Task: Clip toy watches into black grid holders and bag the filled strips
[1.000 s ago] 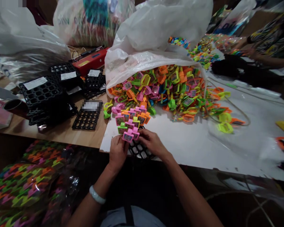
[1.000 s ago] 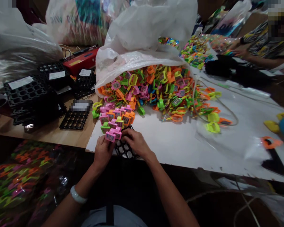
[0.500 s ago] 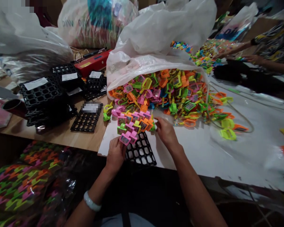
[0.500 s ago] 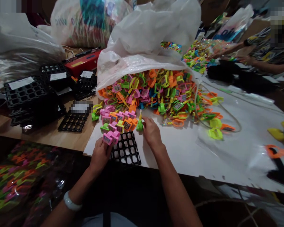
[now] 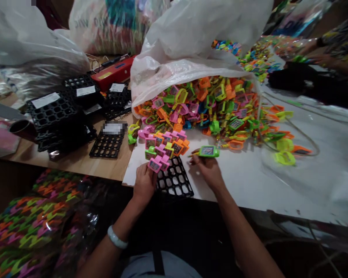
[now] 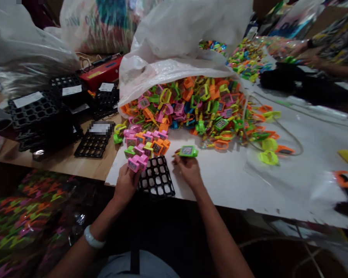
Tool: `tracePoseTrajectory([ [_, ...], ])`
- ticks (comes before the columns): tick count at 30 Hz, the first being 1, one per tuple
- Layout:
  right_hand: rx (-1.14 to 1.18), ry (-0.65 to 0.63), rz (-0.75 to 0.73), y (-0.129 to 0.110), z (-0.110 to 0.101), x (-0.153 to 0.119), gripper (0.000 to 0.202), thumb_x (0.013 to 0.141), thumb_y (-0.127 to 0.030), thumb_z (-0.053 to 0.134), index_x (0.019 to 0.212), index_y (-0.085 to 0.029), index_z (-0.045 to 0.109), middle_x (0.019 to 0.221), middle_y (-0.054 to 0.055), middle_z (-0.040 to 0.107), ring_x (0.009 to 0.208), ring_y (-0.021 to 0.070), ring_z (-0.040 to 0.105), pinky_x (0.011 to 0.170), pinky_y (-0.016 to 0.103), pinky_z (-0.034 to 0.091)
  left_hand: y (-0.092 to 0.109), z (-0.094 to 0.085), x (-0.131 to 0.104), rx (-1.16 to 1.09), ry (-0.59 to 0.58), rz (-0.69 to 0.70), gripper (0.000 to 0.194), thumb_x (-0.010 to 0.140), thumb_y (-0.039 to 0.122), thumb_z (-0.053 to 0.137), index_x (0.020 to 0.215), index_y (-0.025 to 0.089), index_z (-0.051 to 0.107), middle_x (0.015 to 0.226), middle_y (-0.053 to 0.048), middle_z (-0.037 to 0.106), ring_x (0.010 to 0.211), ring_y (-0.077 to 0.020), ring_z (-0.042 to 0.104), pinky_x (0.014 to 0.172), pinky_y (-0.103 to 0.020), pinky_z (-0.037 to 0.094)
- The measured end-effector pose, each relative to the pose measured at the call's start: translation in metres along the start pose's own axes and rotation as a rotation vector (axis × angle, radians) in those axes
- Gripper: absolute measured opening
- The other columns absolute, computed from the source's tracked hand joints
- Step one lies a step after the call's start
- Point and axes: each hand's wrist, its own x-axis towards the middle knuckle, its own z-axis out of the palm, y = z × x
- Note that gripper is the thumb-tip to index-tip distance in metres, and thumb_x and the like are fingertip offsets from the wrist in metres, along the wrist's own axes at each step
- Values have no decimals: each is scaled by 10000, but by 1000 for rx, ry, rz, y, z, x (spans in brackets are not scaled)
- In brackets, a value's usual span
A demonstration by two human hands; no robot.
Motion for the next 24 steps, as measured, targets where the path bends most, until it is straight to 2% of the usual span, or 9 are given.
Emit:
tracePoseTrajectory([
  [3,172,-170,-20,-8,34,-17,387,721,-497,765,952,-217,632,897,46,733,791,210,694,743,340,572,-2,1,1,-6,-10,4,267,981,248,496,1226,201,591,1045,-109,636,978,-260,580,856,-425,507],
  [5,183,-207,-25,-8,51,-18,337,705,-469,765,901,-214,664,895,44,751,800,218,700,745,343,575,-2,1,2,-6,-13,8,267,976,246,505,1226,207,591,1049,-103,636,974,-255,582,863,-423,505],
  [7,136,-191,-16,-6,58,-17,291,732,-462,722,875,-210,698,876,48,763,808,236,706,751,361,577,-1,1,2,-1,-14,3,271,976,251,516,1233,210,589,1055,-100,638,971,-251,584,864,-415,504],
  [10,0,-186,-87,-6,58,-16,235,786,-422,671,898,-224,733,907,54,771,843,259,713,767,374,574,2,0,2,7,-12,-13,278,978,257,524,1246,212,585,1061,-99,641,971,-246,584,867,-406,499],
  [13,-159,-186,-220,-9,59,-17,209,839,-298,614,1001,-246,734,1033,62,762,948,264,708,844,378,565,2,1,1,7,-5,-26,273,981,244,514,1242,212,587,1057,-97,639,972,-246,582,872,-407,495],
  [16,-276,-163,-294,-11,68,-16,340,797,-127,562,1085,-233,709,1130,83,737,1044,272,688,908,389,548,1,2,2,0,2,-28,271,982,245,508,1239,207,589,1041,-94,637,970,-250,583,864,-408,497],
  [18,-306,-159,-303,-11,74,-15,393,760,-70,544,1086,-221,703,1129,93,732,1057,277,682,913,394,542,1,2,3,-3,5,-25,267,982,241,506,1232,205,593,1029,-91,638,959,-250,585,856,-406,499],
  [21,-260,-208,-294,-14,72,-18,281,801,-112,557,1010,-227,706,1041,67,740,992,252,688,873,370,546,1,0,4,0,14,-18,245,982,242,504,1200,198,607,1014,-94,641,941,-253,587,834,-404,502],
  [24,-212,-213,-273,-13,50,-17,204,837,-184,558,992,-229,683,958,38,720,881,205,680,812,323,548,2,0,5,-6,18,-21,244,986,262,506,1196,196,611,1004,-96,644,930,-255,584,821,-405,499],
])
